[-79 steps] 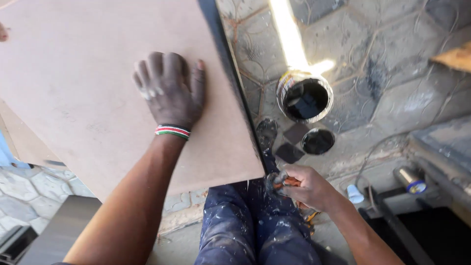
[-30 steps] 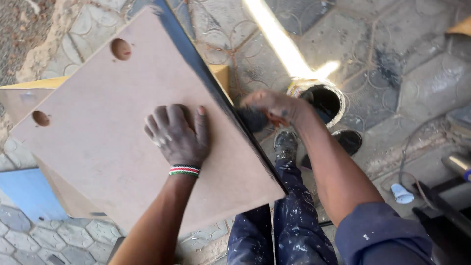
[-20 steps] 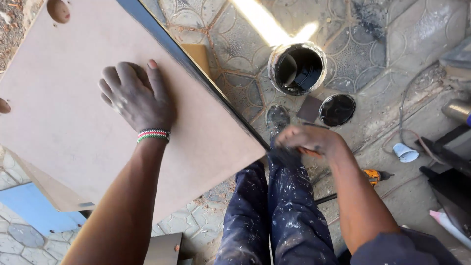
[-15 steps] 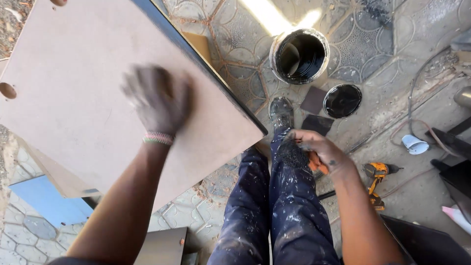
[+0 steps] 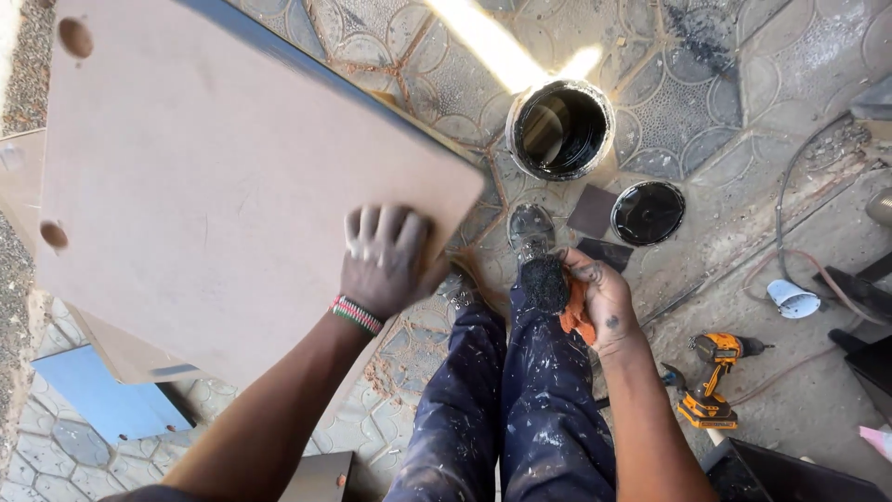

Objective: The person paints the edges of a rectangular wooden board with black paint using a brush. They repeatedly dip the brush into a paint can and apply the paint to the board's sides, occasionally repositioning the board to reach different edges.

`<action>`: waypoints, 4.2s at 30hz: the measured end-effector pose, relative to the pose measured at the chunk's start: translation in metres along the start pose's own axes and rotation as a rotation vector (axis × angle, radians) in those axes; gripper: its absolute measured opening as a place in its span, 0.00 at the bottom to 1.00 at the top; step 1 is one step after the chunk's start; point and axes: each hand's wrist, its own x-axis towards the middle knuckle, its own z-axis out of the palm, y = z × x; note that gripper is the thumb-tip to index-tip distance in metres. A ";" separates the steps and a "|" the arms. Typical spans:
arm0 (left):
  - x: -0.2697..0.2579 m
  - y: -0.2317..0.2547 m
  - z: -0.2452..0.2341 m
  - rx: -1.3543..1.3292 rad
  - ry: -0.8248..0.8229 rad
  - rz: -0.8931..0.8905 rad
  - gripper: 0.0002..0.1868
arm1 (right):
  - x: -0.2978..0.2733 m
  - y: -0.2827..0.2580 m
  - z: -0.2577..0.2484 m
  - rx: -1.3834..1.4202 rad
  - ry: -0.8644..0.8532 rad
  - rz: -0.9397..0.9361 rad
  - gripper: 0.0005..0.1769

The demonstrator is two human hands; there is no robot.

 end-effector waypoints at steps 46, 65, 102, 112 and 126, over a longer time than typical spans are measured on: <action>0.086 0.152 0.137 -0.734 -0.404 -1.031 0.20 | 0.406 -0.022 -0.109 -1.272 0.187 0.045 0.10; 0.090 0.115 0.115 -0.679 -0.512 -1.153 0.23 | 0.359 -0.033 -0.101 -0.597 0.336 0.380 0.05; 0.053 -0.109 -0.022 0.142 0.102 -1.163 0.59 | 0.164 -0.043 0.165 -0.736 -0.445 -0.173 0.21; 0.046 -0.110 -0.020 0.151 0.090 -1.096 0.61 | 0.308 -0.158 0.312 -0.591 -0.271 -0.560 0.12; 0.041 -0.121 -0.019 0.210 0.050 -1.026 0.59 | 0.077 0.062 0.111 -0.695 -0.117 -0.208 0.10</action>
